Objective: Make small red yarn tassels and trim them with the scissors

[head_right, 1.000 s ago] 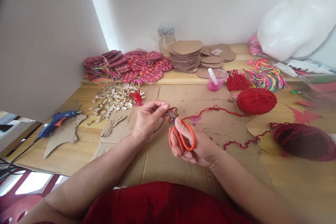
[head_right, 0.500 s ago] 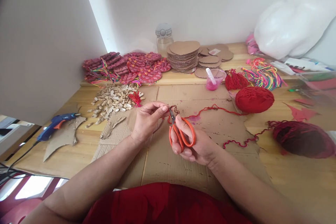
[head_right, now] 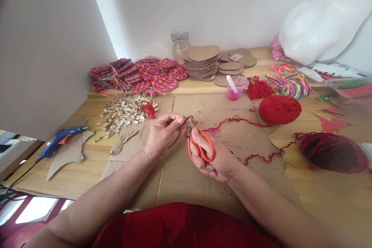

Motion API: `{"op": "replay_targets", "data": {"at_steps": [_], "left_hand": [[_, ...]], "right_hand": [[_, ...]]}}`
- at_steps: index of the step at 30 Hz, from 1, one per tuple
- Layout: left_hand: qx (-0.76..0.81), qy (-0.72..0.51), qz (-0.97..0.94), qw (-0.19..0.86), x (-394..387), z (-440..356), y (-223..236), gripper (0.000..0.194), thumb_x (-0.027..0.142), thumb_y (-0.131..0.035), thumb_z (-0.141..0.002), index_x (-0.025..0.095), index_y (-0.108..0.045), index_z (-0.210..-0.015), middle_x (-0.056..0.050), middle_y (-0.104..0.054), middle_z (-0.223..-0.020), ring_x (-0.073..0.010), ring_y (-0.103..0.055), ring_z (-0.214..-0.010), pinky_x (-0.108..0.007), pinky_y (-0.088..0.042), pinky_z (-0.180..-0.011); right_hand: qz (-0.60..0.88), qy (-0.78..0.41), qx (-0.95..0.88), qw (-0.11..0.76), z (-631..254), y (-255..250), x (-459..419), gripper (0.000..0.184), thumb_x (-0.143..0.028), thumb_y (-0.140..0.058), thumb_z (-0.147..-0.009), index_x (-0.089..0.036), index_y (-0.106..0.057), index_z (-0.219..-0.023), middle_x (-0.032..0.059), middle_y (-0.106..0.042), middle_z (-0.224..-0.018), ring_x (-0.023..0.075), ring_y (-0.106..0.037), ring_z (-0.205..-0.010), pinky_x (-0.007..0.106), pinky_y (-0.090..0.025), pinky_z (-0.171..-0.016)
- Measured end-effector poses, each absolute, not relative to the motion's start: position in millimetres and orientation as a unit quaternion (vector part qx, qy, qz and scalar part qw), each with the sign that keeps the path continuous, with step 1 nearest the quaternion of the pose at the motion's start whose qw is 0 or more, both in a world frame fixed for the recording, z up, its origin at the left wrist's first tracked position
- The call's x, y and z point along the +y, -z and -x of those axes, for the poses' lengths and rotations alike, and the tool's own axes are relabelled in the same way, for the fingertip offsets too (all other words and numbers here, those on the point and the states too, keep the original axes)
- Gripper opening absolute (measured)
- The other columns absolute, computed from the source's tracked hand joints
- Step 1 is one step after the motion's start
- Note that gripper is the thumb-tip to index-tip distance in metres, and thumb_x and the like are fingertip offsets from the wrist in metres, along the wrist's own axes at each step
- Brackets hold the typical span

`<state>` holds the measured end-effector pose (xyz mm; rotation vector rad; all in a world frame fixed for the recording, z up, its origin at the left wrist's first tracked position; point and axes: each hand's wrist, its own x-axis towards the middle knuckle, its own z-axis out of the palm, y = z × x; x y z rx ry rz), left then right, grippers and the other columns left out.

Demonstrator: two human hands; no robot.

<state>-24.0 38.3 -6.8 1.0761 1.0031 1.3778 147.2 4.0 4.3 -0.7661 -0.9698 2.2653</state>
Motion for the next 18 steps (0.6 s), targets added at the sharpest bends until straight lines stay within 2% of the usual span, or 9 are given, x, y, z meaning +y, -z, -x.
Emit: {"op": "replay_targets", "data": {"at_steps": [5,11,14,18], "left_hand": [[0.43,-0.59,-0.397,0.557,39,23,5,0.029,0.037,-0.082,-0.069,0.013,-0.068,-0.077,-0.001,-0.068,-0.075,-0.0095,-0.065,-0.069,-0.023,-0.054,-0.072],[0.415,-0.594,-0.367,0.583,39,21,2,0.035,0.039,-0.085,-0.064,0.013,-0.065,-0.075,0.001,-0.064,-0.072,-0.009,-0.065,-0.069,-0.022,-0.056,-0.071],[0.403,-0.583,-0.377,0.596,37,20,2,0.037,0.04,-0.085,-0.065,0.013,-0.064,-0.076,0.001,-0.064,-0.071,-0.009,-0.065,-0.067,-0.022,-0.056,-0.068],[0.39,-0.55,-0.406,0.617,33,18,4,0.037,0.041,-0.082,-0.068,0.012,-0.063,-0.079,0.0,-0.067,-0.071,-0.0092,-0.065,-0.063,-0.023,-0.056,-0.066]], "right_hand": [[0.31,-0.786,-0.413,0.341,-153,-8,9,0.049,-0.061,-0.047,-0.093,-0.019,-0.05,-0.069,-0.0055,-0.049,-0.048,0.0028,-0.022,-0.031,0.015,-0.018,-0.029],[0.427,-0.588,-0.509,0.462,-160,-7,25,0.046,-0.062,-0.063,-0.083,-0.019,-0.056,-0.067,-0.0016,-0.056,-0.054,0.0053,-0.035,-0.036,0.021,-0.022,-0.034],[0.473,-0.544,-0.51,0.469,-159,-5,28,0.038,-0.055,-0.075,-0.075,-0.019,-0.064,-0.075,-0.0024,-0.056,-0.057,0.0061,-0.036,-0.042,0.022,-0.024,-0.038],[0.478,-0.581,-0.494,0.435,-154,-5,27,0.033,-0.043,-0.082,-0.068,-0.017,-0.067,-0.081,-0.0042,-0.054,-0.055,0.0059,-0.036,-0.044,0.021,-0.024,-0.039]]}}
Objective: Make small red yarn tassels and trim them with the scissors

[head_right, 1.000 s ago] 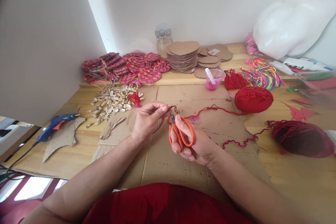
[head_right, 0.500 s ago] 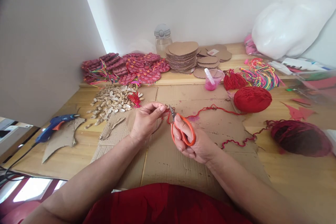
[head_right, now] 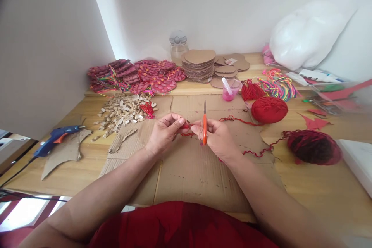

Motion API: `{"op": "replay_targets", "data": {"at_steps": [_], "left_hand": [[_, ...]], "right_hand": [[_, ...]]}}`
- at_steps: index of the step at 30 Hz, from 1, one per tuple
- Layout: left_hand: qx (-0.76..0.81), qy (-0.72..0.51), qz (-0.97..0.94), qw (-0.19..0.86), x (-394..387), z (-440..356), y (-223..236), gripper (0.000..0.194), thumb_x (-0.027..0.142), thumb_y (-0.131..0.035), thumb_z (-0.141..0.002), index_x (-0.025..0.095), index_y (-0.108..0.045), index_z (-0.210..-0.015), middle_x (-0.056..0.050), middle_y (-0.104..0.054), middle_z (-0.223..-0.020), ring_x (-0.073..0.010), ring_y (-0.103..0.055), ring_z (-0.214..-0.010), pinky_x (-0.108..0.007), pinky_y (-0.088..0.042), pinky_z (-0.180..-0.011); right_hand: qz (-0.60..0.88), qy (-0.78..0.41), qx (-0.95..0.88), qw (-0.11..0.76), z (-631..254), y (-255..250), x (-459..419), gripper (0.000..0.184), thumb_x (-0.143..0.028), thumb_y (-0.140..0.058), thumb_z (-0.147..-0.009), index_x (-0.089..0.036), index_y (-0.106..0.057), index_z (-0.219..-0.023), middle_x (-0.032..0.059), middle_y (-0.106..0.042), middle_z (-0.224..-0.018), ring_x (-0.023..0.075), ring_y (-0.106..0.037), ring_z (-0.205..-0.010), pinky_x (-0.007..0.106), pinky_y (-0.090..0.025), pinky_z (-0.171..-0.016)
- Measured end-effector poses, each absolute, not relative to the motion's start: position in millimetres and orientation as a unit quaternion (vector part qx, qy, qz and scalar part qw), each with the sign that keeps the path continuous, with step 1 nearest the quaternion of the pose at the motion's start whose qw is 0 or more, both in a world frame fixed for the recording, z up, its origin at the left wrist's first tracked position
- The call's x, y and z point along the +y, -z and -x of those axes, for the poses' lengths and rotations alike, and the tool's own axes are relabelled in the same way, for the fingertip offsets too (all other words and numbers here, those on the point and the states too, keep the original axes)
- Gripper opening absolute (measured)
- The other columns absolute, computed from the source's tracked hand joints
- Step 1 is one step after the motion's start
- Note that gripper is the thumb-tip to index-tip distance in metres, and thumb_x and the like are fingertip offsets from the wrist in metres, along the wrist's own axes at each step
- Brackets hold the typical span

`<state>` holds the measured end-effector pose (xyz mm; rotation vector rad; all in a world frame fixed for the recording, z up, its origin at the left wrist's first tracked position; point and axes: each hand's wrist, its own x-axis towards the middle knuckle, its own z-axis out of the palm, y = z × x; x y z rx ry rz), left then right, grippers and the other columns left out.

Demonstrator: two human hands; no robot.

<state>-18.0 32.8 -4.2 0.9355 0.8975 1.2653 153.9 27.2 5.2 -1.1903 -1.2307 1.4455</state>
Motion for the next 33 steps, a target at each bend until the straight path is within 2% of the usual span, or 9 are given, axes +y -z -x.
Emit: {"op": "replay_targets", "data": {"at_steps": [3,9,15,20,24,30,33], "left_hand": [[0.383,-0.547,-0.406,0.624,32,18,4,0.036,0.04,-0.083,-0.068,0.012,-0.064,-0.08,-0.001,-0.068,-0.073,-0.0091,-0.066,-0.063,-0.022,-0.056,-0.066],[0.378,-0.622,-0.353,0.589,44,28,-1,0.036,0.037,-0.085,-0.065,0.012,-0.062,-0.077,0.0,-0.066,-0.072,-0.0095,-0.067,-0.067,-0.019,-0.054,-0.063],[0.386,-0.638,-0.341,0.573,52,36,-1,0.039,0.037,-0.086,-0.063,0.012,-0.062,-0.08,-0.001,-0.066,-0.073,-0.0121,-0.07,-0.072,-0.021,-0.055,-0.068],[0.378,-0.641,-0.346,0.571,56,39,6,0.038,0.03,-0.088,-0.06,0.013,-0.062,-0.081,0.001,-0.067,-0.075,-0.0124,-0.07,-0.074,-0.02,-0.055,-0.069],[0.392,-0.649,-0.359,0.544,59,43,12,0.038,0.027,-0.089,-0.058,0.013,-0.063,-0.082,0.001,-0.067,-0.076,-0.012,-0.07,-0.073,-0.021,-0.055,-0.069],[0.408,-0.62,-0.407,0.532,56,44,17,0.035,0.028,-0.088,-0.061,0.014,-0.065,-0.084,0.001,-0.066,-0.077,-0.0111,-0.068,-0.071,-0.022,-0.055,-0.068],[0.421,-0.584,-0.433,0.543,56,36,18,0.034,0.028,-0.086,-0.064,0.014,-0.066,-0.086,0.0,-0.067,-0.079,-0.0109,-0.068,-0.07,-0.022,-0.055,-0.067]], "right_hand": [[0.481,-0.594,-0.477,0.434,-153,-7,27,0.03,-0.039,-0.082,-0.067,-0.016,-0.066,-0.077,-0.0047,-0.052,-0.052,0.0054,-0.035,-0.043,0.021,-0.022,-0.039],[0.464,-0.585,-0.448,0.492,-159,-3,33,0.025,-0.033,-0.082,-0.068,-0.016,-0.065,-0.075,-0.0045,-0.052,-0.05,0.0062,-0.037,-0.042,0.02,-0.019,-0.037],[0.463,-0.562,-0.422,0.54,-162,2,41,0.027,-0.034,-0.082,-0.064,-0.016,-0.064,-0.073,-0.0047,-0.053,-0.05,0.0058,-0.036,-0.039,0.021,-0.019,-0.036],[0.463,-0.551,-0.441,0.536,-158,2,40,0.027,-0.036,-0.08,-0.065,-0.016,-0.063,-0.071,-0.005,-0.053,-0.048,0.0054,-0.036,-0.039,0.021,-0.022,-0.038],[0.396,-0.621,-0.506,0.449,-157,-4,29,0.022,-0.033,-0.077,-0.07,-0.016,-0.062,-0.071,-0.0048,-0.055,-0.052,0.0057,-0.042,-0.045,0.019,-0.03,-0.044],[0.186,-0.764,-0.599,0.151,-160,-7,12,0.023,-0.03,-0.079,-0.069,-0.013,-0.067,-0.077,-0.0031,-0.063,-0.061,0.007,-0.053,-0.05,0.019,-0.041,-0.05],[0.131,-0.783,-0.598,0.111,-161,-4,10,0.023,-0.029,-0.081,-0.068,-0.012,-0.069,-0.079,-0.0021,-0.065,-0.066,0.0078,-0.057,-0.055,0.019,-0.044,-0.053]]}}
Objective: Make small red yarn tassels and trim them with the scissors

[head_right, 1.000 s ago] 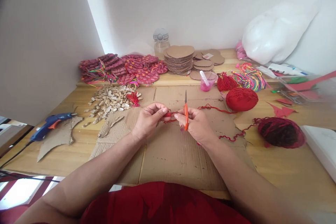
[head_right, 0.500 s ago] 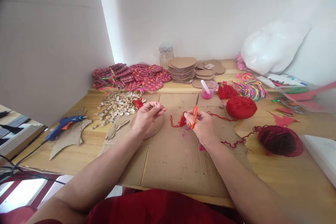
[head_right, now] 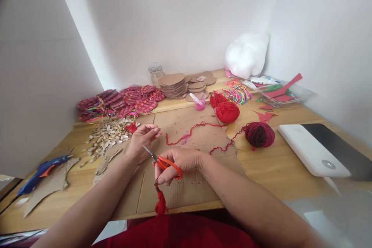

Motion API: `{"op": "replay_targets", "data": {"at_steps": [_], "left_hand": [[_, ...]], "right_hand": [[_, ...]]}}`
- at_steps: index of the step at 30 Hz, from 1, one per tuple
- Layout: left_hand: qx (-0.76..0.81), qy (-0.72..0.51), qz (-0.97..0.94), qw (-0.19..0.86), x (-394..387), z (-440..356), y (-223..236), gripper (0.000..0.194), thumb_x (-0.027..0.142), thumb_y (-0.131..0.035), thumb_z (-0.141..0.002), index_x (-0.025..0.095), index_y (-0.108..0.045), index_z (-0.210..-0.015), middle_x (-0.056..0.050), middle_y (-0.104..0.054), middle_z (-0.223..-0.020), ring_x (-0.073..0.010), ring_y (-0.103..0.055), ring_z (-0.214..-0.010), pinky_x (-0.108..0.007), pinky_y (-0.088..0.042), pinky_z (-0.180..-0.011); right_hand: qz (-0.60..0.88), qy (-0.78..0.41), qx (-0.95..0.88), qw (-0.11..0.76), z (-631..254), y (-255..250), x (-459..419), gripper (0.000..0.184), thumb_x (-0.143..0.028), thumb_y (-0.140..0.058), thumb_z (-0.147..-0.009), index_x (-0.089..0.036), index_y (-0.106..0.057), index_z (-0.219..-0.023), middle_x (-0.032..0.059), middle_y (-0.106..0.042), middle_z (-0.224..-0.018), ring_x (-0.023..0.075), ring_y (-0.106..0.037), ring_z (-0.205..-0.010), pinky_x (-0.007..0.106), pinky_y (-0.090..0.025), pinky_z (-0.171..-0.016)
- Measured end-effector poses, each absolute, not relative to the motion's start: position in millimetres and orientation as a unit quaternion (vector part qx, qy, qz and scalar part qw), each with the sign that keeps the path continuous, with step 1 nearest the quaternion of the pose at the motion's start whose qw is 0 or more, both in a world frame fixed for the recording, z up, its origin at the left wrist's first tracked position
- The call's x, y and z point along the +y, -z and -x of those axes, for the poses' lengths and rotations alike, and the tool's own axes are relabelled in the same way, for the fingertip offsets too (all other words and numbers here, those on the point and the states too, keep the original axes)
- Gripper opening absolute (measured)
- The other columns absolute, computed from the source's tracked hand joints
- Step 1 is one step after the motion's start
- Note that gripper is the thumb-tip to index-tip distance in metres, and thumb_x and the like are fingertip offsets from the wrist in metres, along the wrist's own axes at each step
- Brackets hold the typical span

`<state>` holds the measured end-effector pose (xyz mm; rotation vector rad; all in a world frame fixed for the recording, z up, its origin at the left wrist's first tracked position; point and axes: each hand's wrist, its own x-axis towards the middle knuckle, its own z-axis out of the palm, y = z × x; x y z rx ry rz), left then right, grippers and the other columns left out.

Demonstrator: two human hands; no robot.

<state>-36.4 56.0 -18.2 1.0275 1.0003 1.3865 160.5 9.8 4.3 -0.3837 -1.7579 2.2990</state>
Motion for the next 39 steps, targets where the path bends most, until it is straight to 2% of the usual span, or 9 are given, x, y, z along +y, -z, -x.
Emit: {"op": "replay_targets", "data": {"at_steps": [6,8,9,11,18,24,29,33,39], "left_hand": [[0.405,-0.445,-0.544,0.585,82,-8,-4,0.034,0.031,-0.085,-0.066,0.011,-0.068,-0.088,-0.005,-0.07,-0.081,-0.0149,-0.07,-0.074,-0.027,-0.057,-0.073],[0.356,-0.421,-0.589,0.59,93,-27,-19,0.036,0.031,-0.081,-0.071,0.014,-0.069,-0.101,-0.01,-0.071,-0.103,-0.0174,-0.07,-0.089,-0.028,-0.057,-0.079],[0.342,-0.413,-0.61,0.583,98,-35,-25,0.044,0.029,-0.079,-0.072,0.018,-0.067,-0.113,-0.011,-0.066,-0.124,-0.0185,-0.069,-0.097,-0.028,-0.057,-0.079],[0.356,-0.392,-0.646,0.551,106,-45,-33,0.057,0.024,-0.078,-0.072,0.025,-0.062,-0.126,-0.01,-0.055,-0.142,-0.0179,-0.069,-0.097,-0.026,-0.056,-0.074],[0.481,-0.462,-0.558,0.494,103,-19,-9,0.04,0.027,-0.076,-0.07,0.012,-0.069,-0.106,-0.01,-0.071,-0.098,-0.0104,-0.065,-0.062,-0.025,-0.054,-0.061],[0.47,-0.508,-0.514,0.507,62,6,-5,0.03,0.029,-0.074,-0.073,0.013,-0.071,-0.098,-0.01,-0.069,-0.103,-0.0138,-0.065,-0.08,-0.018,-0.05,-0.055],[0.395,-0.406,-0.47,0.676,41,16,-6,0.052,0.049,-0.073,-0.077,0.015,-0.064,-0.116,-0.013,-0.071,-0.101,-0.0165,-0.067,-0.072,-0.018,-0.046,-0.044],[0.363,-0.325,-0.471,0.735,37,22,-2,0.067,0.065,-0.065,-0.077,0.012,-0.064,-0.117,-0.015,-0.071,-0.092,-0.0169,-0.067,-0.07,-0.023,-0.053,-0.055],[0.353,-0.27,-0.545,0.711,38,26,7,0.051,0.047,-0.086,-0.061,0.01,-0.071,-0.093,-0.008,-0.071,-0.082,-0.0108,-0.061,-0.066,-0.019,-0.045,-0.059]], "right_hand": [[0.07,-0.805,-0.579,0.107,-164,-5,10,0.023,-0.026,-0.082,-0.068,-0.01,-0.069,-0.075,-0.0008,-0.065,-0.064,0.0085,-0.058,-0.057,0.021,-0.046,-0.058],[0.053,-0.811,-0.571,0.112,-165,-5,12,0.023,-0.025,-0.083,-0.066,-0.009,-0.068,-0.075,-0.0011,-0.065,-0.064,0.008,-0.057,-0.056,0.02,-0.045,-0.057],[0.045,-0.812,-0.57,0.118,-166,-4,13,0.023,-0.025,-0.083,-0.065,-0.009,-0.068,-0.075,-0.001,-0.065,-0.064,0.0079,-0.057,-0.055,0.02,-0.045,-0.056],[0.037,-0.809,-0.57,0.136,-167,-4,15,0.024,-0.025,-0.082,-0.066,-0.009,-0.068,-0.075,-0.0005,-0.065,-0.065,0.0078,-0.056,-0.055,0.02,-0.044,-0.054],[0.071,-0.799,-0.569,0.18,-171,-8,21,0.022,-0.026,-0.08,-0.066,-0.01,-0.066,-0.07,-0.0026,-0.061,-0.058,0.008,-0.054,-0.052,0.021,-0.042,-0.053],[0.176,-0.775,-0.571,0.207,-171,-8,21,0.019,-0.025,-0.077,-0.065,-0.011,-0.065,-0.071,-0.0027,-0.06,-0.054,0.0071,-0.051,-0.049,0.019,-0.036,-0.048],[0.277,-0.728,-0.562,0.278,-173,-2,27,0.023,-0.03,-0.077,-0.067,-0.013,-0.064,-0.077,-0.0035,-0.059,-0.055,0.0065,-0.048,-0.048,0.018,-0.033,-0.046],[0.36,-0.686,-0.549,0.314,-174,-2,33,0.027,-0.035,-0.076,-0.069,-0.014,-0.063,-0.08,-0.004,-0.057,-0.053,0.0053,-0.038,-0.043,0.018,-0.023,-0.041],[0.444,-0.619,-0.557,0.331,-164,-2,33,0.031,-0.036,-0.079,-0.066,-0.013,-0.062,-0.078,-0.0034,-0.056,-0.055,0.0076,-0.047,-0.051,0.02,-0.033,-0.05]]}}
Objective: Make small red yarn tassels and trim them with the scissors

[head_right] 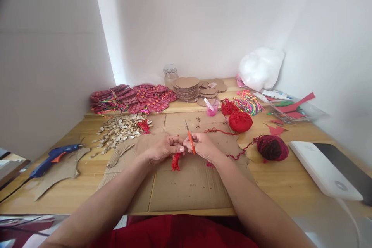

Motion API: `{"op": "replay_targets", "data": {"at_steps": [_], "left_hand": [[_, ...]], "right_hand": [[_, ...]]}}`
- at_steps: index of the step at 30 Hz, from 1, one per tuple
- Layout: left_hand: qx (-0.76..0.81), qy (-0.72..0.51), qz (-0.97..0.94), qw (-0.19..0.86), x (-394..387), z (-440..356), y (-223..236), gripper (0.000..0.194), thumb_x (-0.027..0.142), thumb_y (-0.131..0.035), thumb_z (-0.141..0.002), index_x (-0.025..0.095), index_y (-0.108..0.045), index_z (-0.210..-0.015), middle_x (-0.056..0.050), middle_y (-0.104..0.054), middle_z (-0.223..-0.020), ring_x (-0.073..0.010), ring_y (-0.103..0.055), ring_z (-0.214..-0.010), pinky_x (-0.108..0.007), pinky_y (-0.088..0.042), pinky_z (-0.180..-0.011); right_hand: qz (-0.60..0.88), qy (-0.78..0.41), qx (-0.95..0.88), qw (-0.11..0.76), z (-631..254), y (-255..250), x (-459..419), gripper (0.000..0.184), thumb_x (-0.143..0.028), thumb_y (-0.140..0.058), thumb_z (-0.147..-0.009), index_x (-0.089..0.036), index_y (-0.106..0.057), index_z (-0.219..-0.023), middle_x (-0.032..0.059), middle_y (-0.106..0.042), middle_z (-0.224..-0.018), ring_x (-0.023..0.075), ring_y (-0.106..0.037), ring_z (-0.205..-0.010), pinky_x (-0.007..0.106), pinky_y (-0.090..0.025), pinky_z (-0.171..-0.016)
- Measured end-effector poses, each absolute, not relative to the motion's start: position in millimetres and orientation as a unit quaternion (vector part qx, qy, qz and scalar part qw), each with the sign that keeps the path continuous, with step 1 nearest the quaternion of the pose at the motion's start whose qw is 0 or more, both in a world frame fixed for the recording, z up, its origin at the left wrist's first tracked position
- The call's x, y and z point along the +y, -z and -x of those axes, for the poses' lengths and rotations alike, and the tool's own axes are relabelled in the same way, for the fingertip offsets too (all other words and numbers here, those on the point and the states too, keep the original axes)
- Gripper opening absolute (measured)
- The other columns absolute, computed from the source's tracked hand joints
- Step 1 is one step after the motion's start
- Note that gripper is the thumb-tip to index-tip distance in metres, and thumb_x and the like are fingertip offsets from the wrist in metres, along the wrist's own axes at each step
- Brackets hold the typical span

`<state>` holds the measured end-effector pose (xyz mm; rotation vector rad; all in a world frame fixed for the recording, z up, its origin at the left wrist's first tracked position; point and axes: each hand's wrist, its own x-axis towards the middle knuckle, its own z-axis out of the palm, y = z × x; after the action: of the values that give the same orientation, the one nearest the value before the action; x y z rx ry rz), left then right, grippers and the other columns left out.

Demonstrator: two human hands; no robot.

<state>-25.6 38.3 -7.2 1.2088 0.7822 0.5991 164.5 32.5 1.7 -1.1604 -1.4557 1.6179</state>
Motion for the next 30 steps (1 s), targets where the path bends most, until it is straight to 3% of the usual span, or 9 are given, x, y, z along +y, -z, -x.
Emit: {"op": "replay_targets", "data": {"at_steps": [4,7,10,15,18,21,26,30], "left_hand": [[0.366,-0.303,-0.522,0.708,38,30,11,0.043,0.047,-0.084,-0.064,0.011,-0.07,-0.079,-0.004,-0.067,-0.067,-0.0086,-0.057,-0.056,-0.02,-0.043,-0.057],[0.297,-0.264,-0.514,0.76,35,32,6,0.042,0.048,-0.084,-0.066,0.012,-0.071,-0.084,-0.005,-0.069,-0.068,-0.0111,-0.061,-0.058,-0.023,-0.047,-0.06],[0.207,-0.164,-0.552,0.79,30,29,1,0.043,0.048,-0.082,-0.068,0.013,-0.074,-0.091,-0.007,-0.072,-0.073,-0.0139,-0.066,-0.065,-0.025,-0.05,-0.068],[0.159,-0.131,-0.578,0.79,31,25,5,0.047,0.053,-0.077,-0.073,0.016,-0.075,-0.102,-0.005,-0.073,-0.073,-0.0138,-0.065,-0.069,-0.024,-0.047,-0.07],[0.162,-0.165,-0.566,0.791,35,27,9,0.049,0.052,-0.079,-0.072,0.017,-0.074,-0.106,-0.005,-0.073,-0.075,-0.0141,-0.066,-0.07,-0.024,-0.047,-0.072],[0.164,-0.171,-0.556,0.797,37,29,11,0.05,0.051,-0.08,-0.07,0.016,-0.074,-0.106,-0.006,-0.072,-0.075,-0.0155,-0.067,-0.071,-0.027,-0.048,-0.075],[0.167,-0.171,-0.561,0.792,39,28,13,0.048,0.051,-0.079,-0.072,0.018,-0.074,-0.106,-0.005,-0.072,-0.076,-0.0155,-0.065,-0.072,-0.027,-0.046,-0.073],[0.17,-0.18,-0.571,0.783,40,28,15,0.046,0.051,-0.077,-0.074,0.019,-0.073,-0.106,-0.004,-0.072,-0.076,-0.0126,-0.061,-0.069,-0.023,-0.041,-0.066]], "right_hand": [[0.478,-0.561,-0.608,0.296,-167,-10,38,0.028,-0.04,-0.07,-0.077,-0.014,-0.061,-0.086,-0.0017,-0.059,-0.062,0.0099,-0.053,-0.056,0.021,-0.038,-0.054],[0.522,-0.391,-0.735,0.185,-172,-27,58,0.026,-0.038,-0.058,-0.087,-0.016,-0.063,-0.099,0.0037,-0.069,-0.078,0.0133,-0.061,-0.067,0.023,-0.043,-0.059],[0.558,-0.22,-0.796,0.081,-167,-41,87,0.018,-0.033,-0.064,-0.081,-0.017,-0.068,-0.089,0.0082,-0.073,-0.084,0.0178,-0.064,-0.073,0.026,-0.041,-0.061],[0.587,-0.103,-0.802,0.043,-128,-42,128,0.007,-0.021,-0.068,-0.072,-0.015,-0.07,-0.07,0.0174,-0.073,-0.083,0.027,-0.067,-0.083,0.031,-0.04,-0.066],[0.59,-0.08,-0.802,0.041,-107,-36,143,0.008,-0.019,-0.067,-0.071,-0.014,-0.073,-0.072,0.0193,-0.074,-0.085,0.028,-0.068,-0.085,0.031,-0.041,-0.067],[0.576,-0.09,-0.811,0.05,-101,-34,150,0.012,-0.024,-0.068,-0.074,-0.015,-0.075,-0.077,0.0153,-0.075,-0.084,0.0254,-0.069,-0.085,0.029,-0.043,-0.069],[0.555,-0.129,-0.818,0.08,-139,-43,159,0.027,-0.032,-0.058,-0.088,-0.019,-0.072,-0.107,0.0066,-0.075,-0.106,0.0161,-0.069,-0.093,0.023,-0.048,-0.079],[0.567,-0.144,-0.81,0.042,-184,-50,164,0.036,-0.03,-0.069,-0.079,-0.014,-0.07,-0.111,0.011,-0.074,-0.107,0.0208,-0.069,-0.092,0.029,-0.05,-0.079]]}}
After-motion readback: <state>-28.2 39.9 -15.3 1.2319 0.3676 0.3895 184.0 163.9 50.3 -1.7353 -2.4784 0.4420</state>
